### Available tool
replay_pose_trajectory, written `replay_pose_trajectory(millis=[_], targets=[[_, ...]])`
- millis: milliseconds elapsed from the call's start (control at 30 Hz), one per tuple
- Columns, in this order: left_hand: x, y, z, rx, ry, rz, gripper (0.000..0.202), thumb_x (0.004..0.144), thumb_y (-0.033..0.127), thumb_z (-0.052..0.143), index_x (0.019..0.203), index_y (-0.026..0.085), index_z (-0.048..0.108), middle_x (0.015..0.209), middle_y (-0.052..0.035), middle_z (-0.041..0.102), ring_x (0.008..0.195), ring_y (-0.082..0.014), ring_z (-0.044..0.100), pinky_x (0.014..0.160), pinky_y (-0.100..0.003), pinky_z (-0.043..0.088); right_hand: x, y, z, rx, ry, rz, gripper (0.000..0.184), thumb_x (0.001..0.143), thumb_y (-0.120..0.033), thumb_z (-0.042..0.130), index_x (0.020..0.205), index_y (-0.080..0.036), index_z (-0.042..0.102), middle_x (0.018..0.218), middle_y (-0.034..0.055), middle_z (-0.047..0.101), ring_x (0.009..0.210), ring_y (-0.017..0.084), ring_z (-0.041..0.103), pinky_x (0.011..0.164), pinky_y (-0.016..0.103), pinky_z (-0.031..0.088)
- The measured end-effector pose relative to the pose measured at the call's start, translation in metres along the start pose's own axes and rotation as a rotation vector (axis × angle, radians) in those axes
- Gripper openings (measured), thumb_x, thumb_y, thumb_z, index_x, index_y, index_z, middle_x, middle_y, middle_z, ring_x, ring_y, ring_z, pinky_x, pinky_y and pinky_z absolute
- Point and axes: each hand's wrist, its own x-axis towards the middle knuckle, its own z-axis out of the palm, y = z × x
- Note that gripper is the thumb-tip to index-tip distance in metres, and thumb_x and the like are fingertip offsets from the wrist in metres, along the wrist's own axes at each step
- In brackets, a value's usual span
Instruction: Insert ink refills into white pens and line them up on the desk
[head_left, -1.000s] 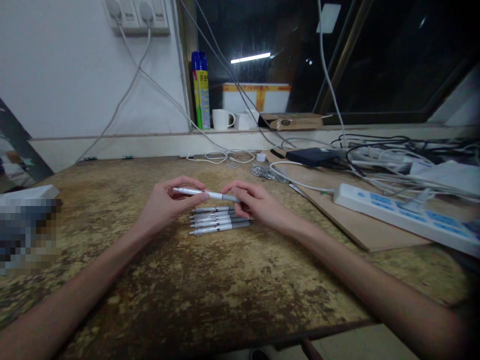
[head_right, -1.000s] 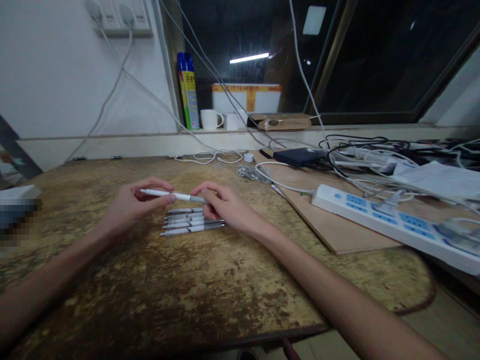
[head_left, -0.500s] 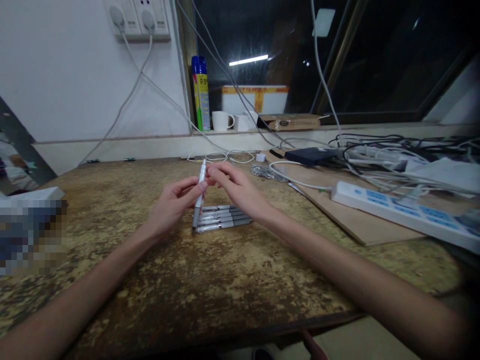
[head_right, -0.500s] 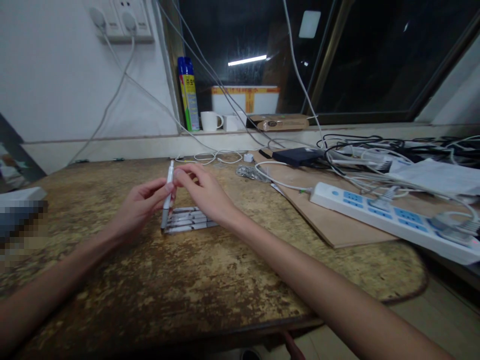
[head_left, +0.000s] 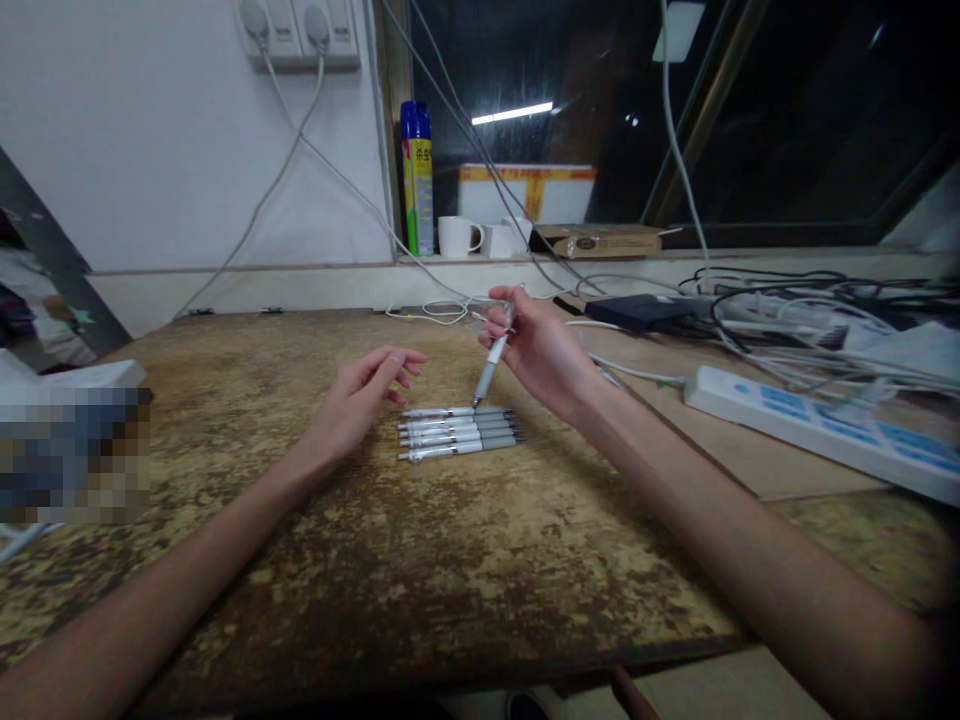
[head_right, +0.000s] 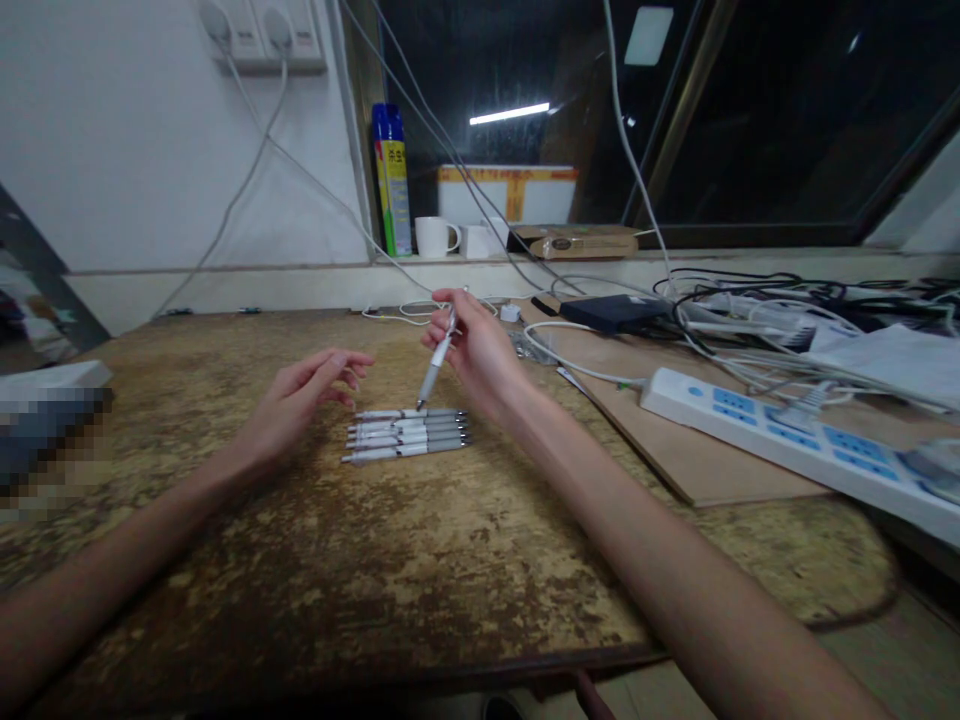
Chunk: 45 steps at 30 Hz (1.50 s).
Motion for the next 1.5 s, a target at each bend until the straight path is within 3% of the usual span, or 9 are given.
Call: replay_pose_trajectory(millis=[167,633,1500], targets=[[0.003,-0.005,-0.007,0.004,0.021,-0.004,0.034,0.101,0.041,0.053,0.108,0.016,0.075,0.099,-0.0072,0.064,0.087,-0.0175,0.059,0.074,-0.029,0.051,0.0,-0.012,-0.012,0.118,0.08,0.087,0.026,0.097,-0.047,0.056,0.087,-0.024,0.054,0.059,-0.0066,0.036,0.05,0.012,0.034,0.05,0.025,0.037],[0.002,-0.005,-0.006,0.04,0.009,-0.004,0.033,0.101,0.043,0.054,0.105,0.018,0.075,0.097,-0.0066,0.066,0.083,-0.0169,0.06,0.073,-0.028,0.051,-0.001,-0.023,-0.015,0.169,0.116,0.019,0.023,0.096,-0.043,0.051,0.081,-0.025,0.048,0.056,-0.0068,0.026,0.049,0.014,0.029,0.047,0.026,0.034],[0.002,-0.006,-0.006,0.04,0.011,-0.022,0.034,0.099,0.045,0.056,0.103,0.018,0.076,0.093,-0.0065,0.066,0.081,-0.0176,0.061,0.073,-0.028,0.051,-0.001,-0.019,-0.013,0.1,0.087,-0.032,0.024,0.096,-0.046,0.053,0.084,-0.025,0.052,0.057,-0.0067,0.028,0.049,0.014,0.032,0.048,0.026,0.035]])
